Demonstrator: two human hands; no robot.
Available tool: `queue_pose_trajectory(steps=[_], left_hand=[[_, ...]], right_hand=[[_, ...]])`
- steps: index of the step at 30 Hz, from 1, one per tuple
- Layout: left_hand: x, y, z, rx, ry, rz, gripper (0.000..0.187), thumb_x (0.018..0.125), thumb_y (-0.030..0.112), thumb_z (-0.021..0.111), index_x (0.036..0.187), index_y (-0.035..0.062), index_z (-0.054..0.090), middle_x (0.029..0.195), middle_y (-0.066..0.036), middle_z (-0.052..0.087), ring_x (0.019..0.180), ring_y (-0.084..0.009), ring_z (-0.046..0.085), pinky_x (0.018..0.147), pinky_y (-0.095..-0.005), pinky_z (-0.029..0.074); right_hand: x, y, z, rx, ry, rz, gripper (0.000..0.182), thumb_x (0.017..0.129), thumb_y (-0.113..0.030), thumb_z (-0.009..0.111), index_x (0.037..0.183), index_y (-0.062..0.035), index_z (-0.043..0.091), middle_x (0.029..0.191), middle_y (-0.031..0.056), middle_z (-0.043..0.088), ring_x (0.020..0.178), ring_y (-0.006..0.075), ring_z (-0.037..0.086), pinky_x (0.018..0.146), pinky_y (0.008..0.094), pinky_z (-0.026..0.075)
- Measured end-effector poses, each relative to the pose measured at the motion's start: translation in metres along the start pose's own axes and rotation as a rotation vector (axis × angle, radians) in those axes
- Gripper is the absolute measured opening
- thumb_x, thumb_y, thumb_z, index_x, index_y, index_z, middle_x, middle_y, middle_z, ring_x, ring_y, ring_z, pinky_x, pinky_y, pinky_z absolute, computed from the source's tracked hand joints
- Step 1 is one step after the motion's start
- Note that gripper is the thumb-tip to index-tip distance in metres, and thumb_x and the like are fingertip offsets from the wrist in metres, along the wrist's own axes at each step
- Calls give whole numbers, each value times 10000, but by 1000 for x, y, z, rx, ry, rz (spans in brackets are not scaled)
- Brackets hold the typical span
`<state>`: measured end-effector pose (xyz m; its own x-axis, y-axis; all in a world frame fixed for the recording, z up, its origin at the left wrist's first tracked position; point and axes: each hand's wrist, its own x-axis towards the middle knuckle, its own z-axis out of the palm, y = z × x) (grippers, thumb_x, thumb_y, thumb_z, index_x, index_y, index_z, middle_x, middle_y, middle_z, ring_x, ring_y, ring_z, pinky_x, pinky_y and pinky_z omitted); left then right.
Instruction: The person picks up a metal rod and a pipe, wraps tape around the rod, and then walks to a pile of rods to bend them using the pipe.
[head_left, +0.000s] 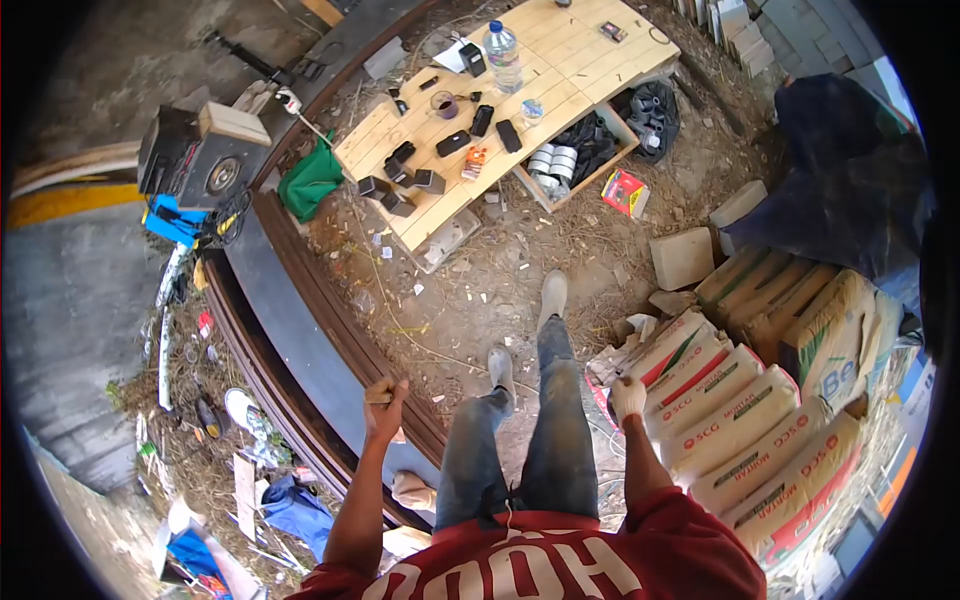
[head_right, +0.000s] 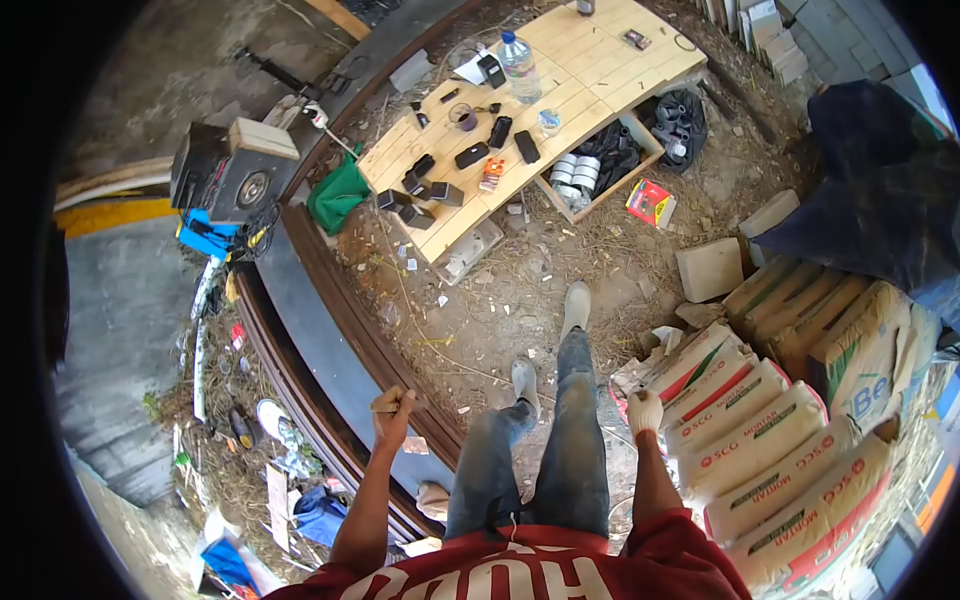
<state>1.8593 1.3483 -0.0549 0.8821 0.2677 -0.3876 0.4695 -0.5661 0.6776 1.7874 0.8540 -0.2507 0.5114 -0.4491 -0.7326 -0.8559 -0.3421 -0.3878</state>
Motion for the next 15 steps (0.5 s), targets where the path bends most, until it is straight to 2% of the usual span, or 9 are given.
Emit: queue_pose_trajectory(steps=[1,2,4,5,6,8,11,13,15], left_hand=[[35,21,11,8,-10,18,407,943,230,694,662,55,456,611,24,438,601,-78,412,543,-282,345],[63,41,25,12,-18,67,403,942,226,694,665,50,459,615,26,433,608,-78,408,550,-278,345],[101,40,71,-111,-46,54,415,951,191,681,660,31,432,617,32,364,610,-90,349,541,-307,308],[132,38,95,-94,-72,54,415,951,191,681,660,31,432,617,32,364,610,-90,349,541,-307,308],[153,41,117,-96,-107,81,380,955,187,675,683,28,463,631,34,384,624,-83,359,556,-299,320],[186,53,150,-87,-142,96,347,960,183,669,705,25,494,644,36,404,637,-77,369,571,-291,331],[231,40,213,-191,-202,97,283,966,175,661,756,21,551,676,37,443,664,-68,383,597,-275,350],[263,22,252,-269,-275,208,258,966,168,663,770,21,581,680,38,460,667,-68,393,600,-268,357],[286,6,283,-295,-262,220,276,959,158,671,746,22,560,675,28,464,667,-70,401,597,-265,356]], right_hand=[[34,-7,16,-46,99,-107,304,812,-269,587,896,-12,725,844,243,703,874,395,697,779,462,528],[35,-80,3,-192,95,-254,299,828,-286,596,893,-22,720,893,234,707,906,400,686,800,469,526],[110,-113,34,-212,120,-445,293,868,-290,591,967,-33,689,914,227,696,894,412,671,789,496,519],[146,-144,47,-310,86,-515,255,867,-266,592,960,-43,676,894,220,691,875,425,661,765,508,513],[189,-163,66,-291,128,-688,214,863,-252,602,879,-45,651,859,210,678,836,434,646,737,518,505],[239,-244,81,-335,132,-943,104,855,-160,588,885,-65,619,842,174,633,833,397,633,743,513,502],[324,-324,120,-409,109,-1291,114,872,-148,582,927,-64,636,917,150,648,856,373,644,768,491,515],[378,-359,154,-476,82,-1466,162,889,-193,582,945,-55,648,942,155,663,877,372,654,782,483,526],[419,-386,178,-664,13,-1510,229,896,-224,564,1019,-64,671,1035,163,685,916,366,670,799,471,539]])
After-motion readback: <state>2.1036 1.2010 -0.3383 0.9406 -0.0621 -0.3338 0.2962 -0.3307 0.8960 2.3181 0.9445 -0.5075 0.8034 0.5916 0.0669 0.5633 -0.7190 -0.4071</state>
